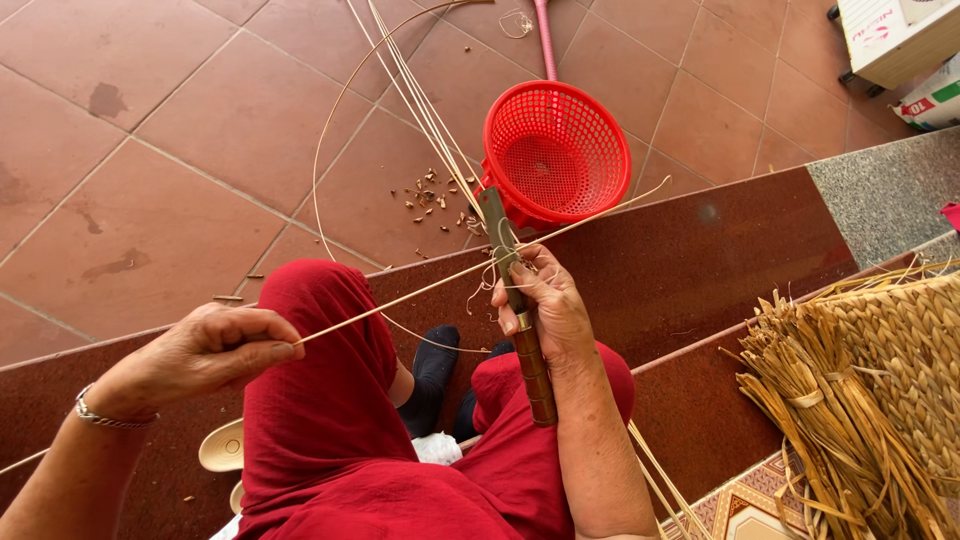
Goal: The person sits on the floor and uses a knife to shave thin strips from bamboo rods. The person holds the bamboo in one hand and the knife in the other, repeatedly scraping the surface to produce fine shavings that fall onto the floor.
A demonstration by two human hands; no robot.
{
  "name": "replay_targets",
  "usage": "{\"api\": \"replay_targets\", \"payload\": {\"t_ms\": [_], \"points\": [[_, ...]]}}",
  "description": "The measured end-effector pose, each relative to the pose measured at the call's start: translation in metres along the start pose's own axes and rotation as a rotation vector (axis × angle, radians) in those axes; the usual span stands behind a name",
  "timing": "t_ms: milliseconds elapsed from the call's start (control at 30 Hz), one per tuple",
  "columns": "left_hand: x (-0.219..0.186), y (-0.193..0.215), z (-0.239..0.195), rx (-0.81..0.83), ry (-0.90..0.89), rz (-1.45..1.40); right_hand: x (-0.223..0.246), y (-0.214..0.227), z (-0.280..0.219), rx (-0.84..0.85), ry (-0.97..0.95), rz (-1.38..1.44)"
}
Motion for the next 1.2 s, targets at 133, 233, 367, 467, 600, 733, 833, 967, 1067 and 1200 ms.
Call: {"api": "replay_targets", "payload": {"t_ms": [133, 233, 367, 467, 600, 733, 833, 967, 1067, 1200], "points": [[0.019, 0.011, -0.015, -0.007, 0.120, -0.097, 0.006, 0.009, -0.002, -0.062, 0.030, 0.015], [0.037, 0.025, -0.032, -0.074, 0.124, -0.055, 0.018, 0.017, -0.006, -0.068, 0.085, 0.065], [0.078, 0.046, -0.052, -0.124, 0.271, -0.099, 0.022, 0.026, -0.011, -0.102, 0.095, 0.046], [0.112, 0.063, -0.058, -0.131, 0.331, -0.127, 0.023, 0.033, -0.011, -0.108, 0.095, 0.035], [0.134, 0.084, -0.065, -0.116, 0.335, -0.155, 0.034, 0.042, -0.014, -0.111, 0.162, 0.009], [0.114, 0.088, -0.047, -0.131, 0.281, -0.053, 0.039, 0.037, -0.013, -0.122, 0.203, 0.012], [0.078, 0.072, -0.006, -0.106, 0.214, 0.003, 0.030, 0.018, -0.007, -0.038, 0.146, 0.042], [0.026, 0.032, 0.075, 0.003, 0.009, 0.036, -0.004, -0.014, 0.001, 0.004, -0.096, 0.019], [-0.004, -0.002, 0.128, 0.089, -0.057, 0.025, -0.018, -0.029, 0.005, 0.069, -0.231, 0.015], [-0.025, -0.032, 0.162, 0.158, -0.203, -0.001, -0.018, -0.022, 0.006, -0.010, -0.197, -0.083]]}}
Point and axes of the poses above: each hand's wrist, its own z-axis towards the middle knuckle, its own y-axis out of the back of the hand, x = y × z, the point moved 3 cm from there along z, towards the middle knuckle, and after that the axes turned 12 degrees about x, right-handed, at the moved point
